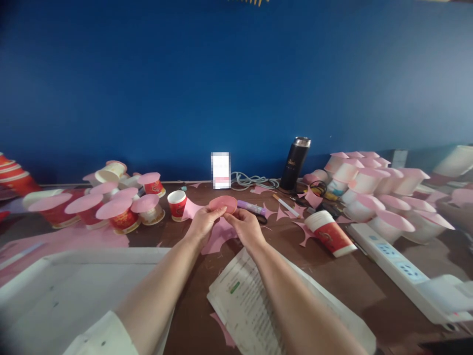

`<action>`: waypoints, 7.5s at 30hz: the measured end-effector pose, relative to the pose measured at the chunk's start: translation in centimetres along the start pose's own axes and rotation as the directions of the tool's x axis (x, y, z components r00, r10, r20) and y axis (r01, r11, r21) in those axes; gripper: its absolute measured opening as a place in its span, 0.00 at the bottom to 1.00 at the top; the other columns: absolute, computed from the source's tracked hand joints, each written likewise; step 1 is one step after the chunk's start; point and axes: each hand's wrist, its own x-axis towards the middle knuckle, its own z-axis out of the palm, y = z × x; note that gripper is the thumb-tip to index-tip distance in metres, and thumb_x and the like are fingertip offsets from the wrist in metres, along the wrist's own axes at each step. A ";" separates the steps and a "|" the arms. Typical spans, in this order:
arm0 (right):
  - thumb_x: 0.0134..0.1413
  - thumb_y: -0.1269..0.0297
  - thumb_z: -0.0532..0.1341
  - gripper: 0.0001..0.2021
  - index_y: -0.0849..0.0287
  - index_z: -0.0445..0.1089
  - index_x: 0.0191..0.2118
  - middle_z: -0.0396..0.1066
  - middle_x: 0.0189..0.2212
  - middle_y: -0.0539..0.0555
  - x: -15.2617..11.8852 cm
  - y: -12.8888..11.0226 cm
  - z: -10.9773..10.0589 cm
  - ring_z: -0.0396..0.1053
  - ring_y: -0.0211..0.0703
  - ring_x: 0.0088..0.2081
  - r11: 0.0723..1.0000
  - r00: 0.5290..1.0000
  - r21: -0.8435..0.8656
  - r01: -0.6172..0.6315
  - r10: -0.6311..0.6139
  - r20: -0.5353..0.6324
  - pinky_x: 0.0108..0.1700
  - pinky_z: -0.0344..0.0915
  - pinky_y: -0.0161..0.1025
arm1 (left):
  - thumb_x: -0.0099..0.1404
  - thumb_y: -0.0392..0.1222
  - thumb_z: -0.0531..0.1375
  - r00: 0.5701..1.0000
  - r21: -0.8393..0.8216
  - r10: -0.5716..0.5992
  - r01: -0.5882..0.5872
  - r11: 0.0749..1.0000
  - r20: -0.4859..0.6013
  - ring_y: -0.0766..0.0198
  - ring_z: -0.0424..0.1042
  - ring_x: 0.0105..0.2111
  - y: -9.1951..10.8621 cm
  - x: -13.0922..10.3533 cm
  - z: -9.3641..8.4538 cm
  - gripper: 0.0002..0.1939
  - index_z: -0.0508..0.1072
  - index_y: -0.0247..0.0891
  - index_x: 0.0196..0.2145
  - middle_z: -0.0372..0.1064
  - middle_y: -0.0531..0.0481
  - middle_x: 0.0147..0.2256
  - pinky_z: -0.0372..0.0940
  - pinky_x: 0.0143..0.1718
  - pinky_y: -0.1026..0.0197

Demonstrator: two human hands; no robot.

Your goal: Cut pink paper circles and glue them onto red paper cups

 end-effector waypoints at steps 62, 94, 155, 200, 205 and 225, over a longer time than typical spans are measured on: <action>0.40 0.61 0.67 0.20 0.59 0.73 0.43 0.74 0.31 0.53 0.7 0.0 -1.5 0.68 0.38 0.28 0.946 0.996 0.321 -0.049 0.023 0.085 0.29 0.63 0.34 | 0.45 0.43 0.71 0.959 -0.224 -0.215 0.254 0.941 0.185 0.70 0.64 0.22 2.2 -0.7 -0.7 0.14 0.71 0.34 0.24 0.67 0.51 0.23 0.58 0.25 0.66; 0.49 0.51 0.59 0.17 0.57 0.70 0.41 0.72 0.37 0.56 2.8 1.4 -5.1 0.70 0.45 0.35 0.776 0.836 -0.608 0.167 -0.438 -0.330 0.40 0.64 0.42 | 0.62 0.39 0.56 0.562 0.958 0.827 -0.234 0.168 -0.008 0.46 0.56 0.57 3.1 -1.3 -1.9 0.27 0.59 0.35 0.58 0.57 0.33 0.56 0.51 0.57 0.41; 0.51 0.51 0.63 0.16 0.55 0.72 0.42 0.74 0.33 0.51 -1.1 -2.1 -0.8 0.68 0.35 0.26 0.872 0.974 0.436 0.224 -0.214 -0.072 0.27 0.64 0.33 | 0.67 0.53 0.51 0.553 0.703 0.680 -0.707 0.079 0.481 0.57 0.67 0.37 4.6 -3.7 0.8 0.18 0.68 0.35 0.42 0.71 0.44 0.36 0.60 0.40 0.53; 0.54 0.47 0.57 0.18 0.58 0.66 0.25 0.64 0.21 0.48 -2.3 -3.1 -0.9 0.58 0.37 0.24 0.929 0.961 0.260 0.262 -0.229 -0.152 0.29 0.57 0.34 | 0.62 0.51 0.57 0.460 0.774 0.722 -0.612 -0.162 0.516 0.59 0.66 0.30 4.6 -5.9 3.2 0.15 0.65 0.38 0.25 0.66 0.49 0.25 0.59 0.32 0.56; 0.53 0.48 0.59 0.18 0.58 0.66 0.23 0.63 0.19 0.47 -1.9 -2.9 -0.5 0.57 0.36 0.22 0.914 0.963 0.320 0.249 -0.198 -0.182 0.27 0.55 0.35 | 0.63 0.51 0.55 0.488 0.787 0.704 -0.595 -0.164 0.516 0.59 0.66 0.30 4.6 -5.7 3.3 0.16 0.66 0.37 0.25 0.66 0.48 0.25 0.59 0.32 0.56; 0.49 0.48 0.61 0.17 0.58 0.65 0.24 0.64 0.19 0.47 -0.2 -3.7 -1.9 0.60 0.34 0.21 0.837 0.940 0.539 0.096 0.102 -0.326 0.24 0.59 0.33 | 0.62 0.49 0.56 0.401 0.769 0.730 -0.581 -0.265 0.554 0.60 0.63 0.27 5.2 -6.5 3.7 0.15 0.64 0.38 0.23 0.63 0.49 0.22 0.54 0.27 0.57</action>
